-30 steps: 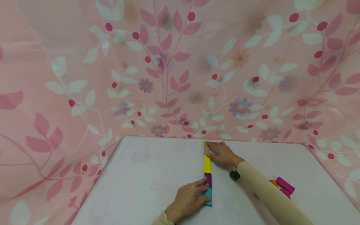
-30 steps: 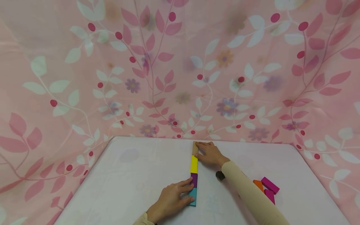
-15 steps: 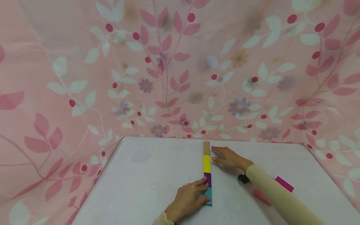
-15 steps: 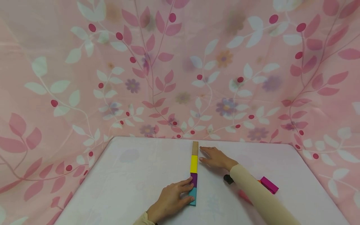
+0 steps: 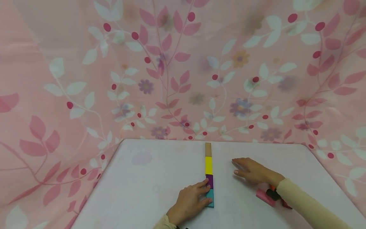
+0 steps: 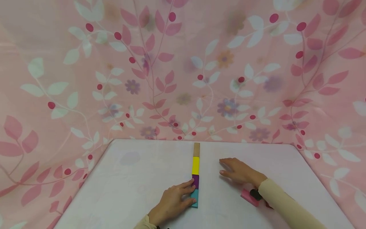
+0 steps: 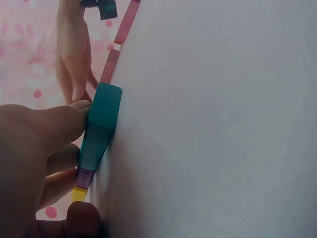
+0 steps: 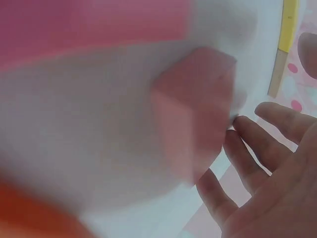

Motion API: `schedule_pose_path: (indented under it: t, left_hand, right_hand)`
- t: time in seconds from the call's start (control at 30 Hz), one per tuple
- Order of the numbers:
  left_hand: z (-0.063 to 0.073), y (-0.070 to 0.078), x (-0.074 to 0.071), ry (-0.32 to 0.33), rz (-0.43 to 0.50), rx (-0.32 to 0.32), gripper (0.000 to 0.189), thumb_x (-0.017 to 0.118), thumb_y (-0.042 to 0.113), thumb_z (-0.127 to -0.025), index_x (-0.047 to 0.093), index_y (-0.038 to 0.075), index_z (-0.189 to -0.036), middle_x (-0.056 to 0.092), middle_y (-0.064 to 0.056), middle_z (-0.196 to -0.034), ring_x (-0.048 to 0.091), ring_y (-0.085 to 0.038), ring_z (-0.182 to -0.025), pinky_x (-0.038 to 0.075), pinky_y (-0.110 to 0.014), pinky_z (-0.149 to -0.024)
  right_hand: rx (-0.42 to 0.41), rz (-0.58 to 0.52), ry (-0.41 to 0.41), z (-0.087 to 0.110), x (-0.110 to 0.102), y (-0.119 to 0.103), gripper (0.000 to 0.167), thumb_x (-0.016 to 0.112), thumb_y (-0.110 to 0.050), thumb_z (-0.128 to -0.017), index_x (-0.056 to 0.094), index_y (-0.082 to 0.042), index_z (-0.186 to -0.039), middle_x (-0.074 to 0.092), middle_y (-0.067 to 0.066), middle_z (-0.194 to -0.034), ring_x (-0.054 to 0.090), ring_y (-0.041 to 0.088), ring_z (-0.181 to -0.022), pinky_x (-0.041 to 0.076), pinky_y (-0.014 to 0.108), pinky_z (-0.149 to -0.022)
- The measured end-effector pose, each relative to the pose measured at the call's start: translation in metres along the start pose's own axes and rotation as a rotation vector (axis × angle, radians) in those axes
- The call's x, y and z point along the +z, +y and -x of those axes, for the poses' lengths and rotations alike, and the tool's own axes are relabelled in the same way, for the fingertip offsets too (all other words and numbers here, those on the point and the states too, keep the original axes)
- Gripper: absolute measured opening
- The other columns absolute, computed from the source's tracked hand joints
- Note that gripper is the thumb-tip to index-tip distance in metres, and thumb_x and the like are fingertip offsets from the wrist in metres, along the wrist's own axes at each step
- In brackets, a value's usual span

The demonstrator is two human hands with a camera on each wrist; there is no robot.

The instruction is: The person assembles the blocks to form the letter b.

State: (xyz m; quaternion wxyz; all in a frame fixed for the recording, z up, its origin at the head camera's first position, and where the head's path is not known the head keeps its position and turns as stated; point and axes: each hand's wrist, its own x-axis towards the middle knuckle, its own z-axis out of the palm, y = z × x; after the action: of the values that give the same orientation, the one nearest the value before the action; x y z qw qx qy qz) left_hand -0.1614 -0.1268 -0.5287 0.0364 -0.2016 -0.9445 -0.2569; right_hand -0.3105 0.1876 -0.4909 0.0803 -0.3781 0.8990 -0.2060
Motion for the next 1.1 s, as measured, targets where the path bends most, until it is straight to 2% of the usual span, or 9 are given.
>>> schedule_pose_path:
  t: [0.17, 0.33, 0.57, 0.7, 0.87, 1.0, 1.1]
  left_hand:
    - [0.001, -0.002, 0.001, -0.001, 0.003, -0.001, 0.048, 0.073, 0.051, -0.098, 0.072, 0.024, -0.138, 0.060, 0.006, -0.154, 0.070, -0.025, -0.127, 0.063, -0.040, -0.085]
    - [0.000, -0.002, 0.002, -0.003, 0.016, -0.013, 0.048, 0.074, 0.050, -0.098, 0.072, 0.024, -0.138, 0.060, 0.006, -0.155, 0.069, -0.024, -0.129, 0.063, -0.041, -0.088]
    - [0.000, -0.002, 0.002, -0.005, 0.032, -0.021, 0.047, 0.075, 0.049, -0.097, 0.073, 0.025, -0.138, 0.061, 0.007, -0.154, 0.069, -0.025, -0.129, 0.062, -0.042, -0.086]
    - [-0.001, -0.002, 0.001, -0.008, 0.030, -0.019, 0.048, 0.075, 0.050, -0.097, 0.072, 0.025, -0.138, 0.061, 0.007, -0.154, 0.069, -0.024, -0.130, 0.062, -0.042, -0.087]
    - [-0.002, -0.002, 0.001, -0.007, 0.012, -0.014, 0.048, 0.074, 0.050, -0.097, 0.072, 0.025, -0.139, 0.060, 0.007, -0.155, 0.069, -0.024, -0.130, 0.062, -0.041, -0.088]
    - [-0.002, -0.001, 0.001, -0.007, 0.013, -0.020, 0.048, 0.074, 0.050, -0.097, 0.072, 0.026, -0.139, 0.060, 0.007, -0.155, 0.069, -0.024, -0.130, 0.062, -0.041, -0.088]
    - [-0.001, -0.001, 0.002, 0.001, 0.014, -0.008, 0.048, 0.074, 0.051, -0.097, 0.072, 0.025, -0.139, 0.061, 0.006, -0.154, 0.070, -0.024, -0.128, 0.063, -0.040, -0.086]
  right_hand:
    - [0.021, 0.017, 0.019, 0.027, -0.005, 0.004, 0.070, 0.072, -0.047, -0.100, 0.056, 0.000, -0.150, 0.064, 0.017, -0.147, 0.060, 0.040, -0.131, 0.047, 0.065, -0.107]
    - [0.025, 0.035, 0.044, 0.047, -0.009, 0.009, 0.068, 0.074, -0.049, -0.098, 0.061, -0.003, -0.146, 0.067, 0.013, -0.144, 0.061, 0.041, -0.131, 0.048, 0.066, -0.106]
    - [-0.029, 0.096, 0.107, 0.065, -0.010, 0.019, 0.059, 0.083, -0.039, -0.092, 0.068, -0.004, -0.136, 0.071, 0.010, -0.135, 0.066, 0.036, -0.121, 0.057, 0.052, -0.099]
    - [-0.036, 0.083, 0.130, 0.069, -0.008, 0.019, 0.055, 0.083, -0.036, -0.093, 0.070, -0.003, -0.134, 0.071, 0.010, -0.129, 0.067, 0.034, -0.115, 0.059, 0.048, -0.094]
    - [0.021, 0.088, 0.184, 0.068, -0.004, 0.016, 0.052, 0.083, -0.038, -0.092, 0.073, -0.004, -0.130, 0.070, 0.006, -0.119, 0.066, 0.025, -0.106, 0.059, 0.042, -0.088]
    - [0.076, 0.100, 0.225, 0.063, 0.001, 0.012, 0.057, 0.084, -0.046, -0.090, 0.075, -0.006, -0.129, 0.071, 0.001, -0.113, 0.066, 0.016, -0.096, 0.058, 0.035, -0.081]
    - [0.099, 0.089, 0.210, 0.061, 0.002, 0.009, 0.062, 0.083, -0.049, -0.089, 0.073, -0.006, -0.133, 0.071, -0.002, -0.111, 0.067, 0.012, -0.093, 0.057, 0.031, -0.078]
